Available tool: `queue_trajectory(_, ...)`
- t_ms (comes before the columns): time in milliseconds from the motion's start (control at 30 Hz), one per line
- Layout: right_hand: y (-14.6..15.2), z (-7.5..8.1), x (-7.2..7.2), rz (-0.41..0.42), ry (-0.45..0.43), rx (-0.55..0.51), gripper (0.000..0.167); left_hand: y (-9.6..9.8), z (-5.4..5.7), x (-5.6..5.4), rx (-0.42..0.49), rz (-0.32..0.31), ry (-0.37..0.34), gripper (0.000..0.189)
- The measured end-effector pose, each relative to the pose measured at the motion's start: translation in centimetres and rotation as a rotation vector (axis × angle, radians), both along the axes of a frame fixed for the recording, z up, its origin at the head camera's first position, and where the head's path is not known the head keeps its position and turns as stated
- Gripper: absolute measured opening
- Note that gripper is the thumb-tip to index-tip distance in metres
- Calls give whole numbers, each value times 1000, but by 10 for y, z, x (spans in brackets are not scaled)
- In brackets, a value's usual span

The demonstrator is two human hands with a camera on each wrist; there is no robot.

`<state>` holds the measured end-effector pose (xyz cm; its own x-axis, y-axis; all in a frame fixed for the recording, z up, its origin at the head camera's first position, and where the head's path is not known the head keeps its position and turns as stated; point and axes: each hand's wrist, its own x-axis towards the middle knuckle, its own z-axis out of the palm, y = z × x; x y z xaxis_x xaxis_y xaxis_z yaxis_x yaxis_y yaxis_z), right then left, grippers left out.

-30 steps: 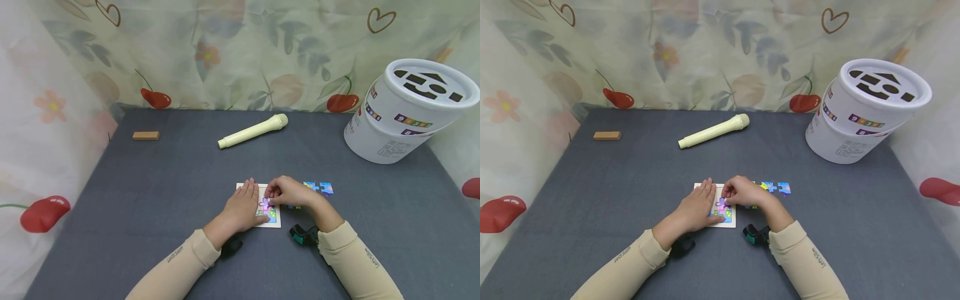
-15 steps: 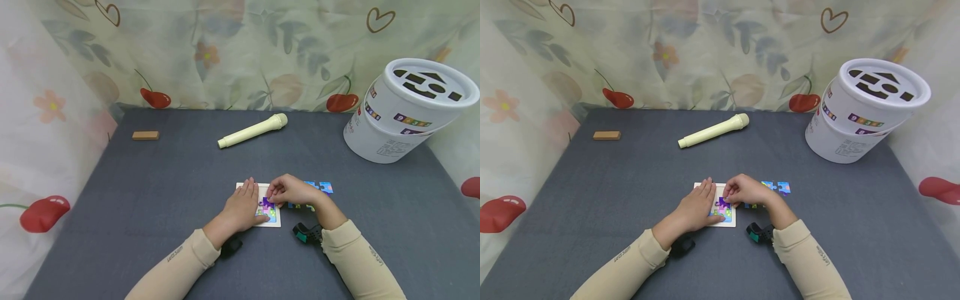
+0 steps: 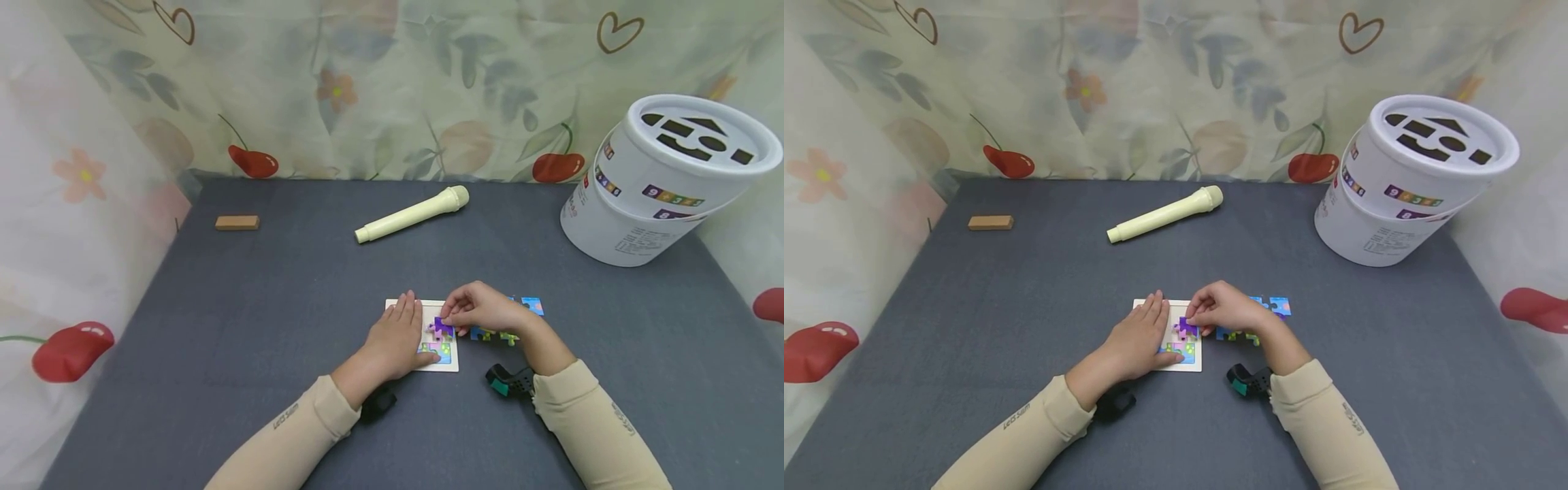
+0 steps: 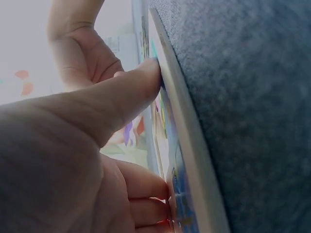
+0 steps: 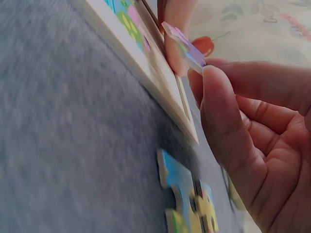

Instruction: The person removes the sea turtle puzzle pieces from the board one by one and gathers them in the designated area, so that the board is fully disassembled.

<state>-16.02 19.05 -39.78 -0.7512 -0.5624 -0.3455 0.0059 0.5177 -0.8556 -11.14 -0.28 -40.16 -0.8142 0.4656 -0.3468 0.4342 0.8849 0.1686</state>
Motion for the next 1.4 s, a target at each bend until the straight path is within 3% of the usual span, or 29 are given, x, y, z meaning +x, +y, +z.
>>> queue_trajectory(333,27,4,4,-63,17,1,17,-1,-2,0,9,0,8,93)
queue_trajectory(533,47,5,8,-43,37,30,19,-2,-3,1,20,1,-5,93)
queue_trajectory(933,92,5,17,-76,-2,-3,28,-2,-5,1,28,-5,-7,92)
queue_trajectory(1400,123,6,26,-145,43,53,30,-2,-6,1,27,-9,-12,92)
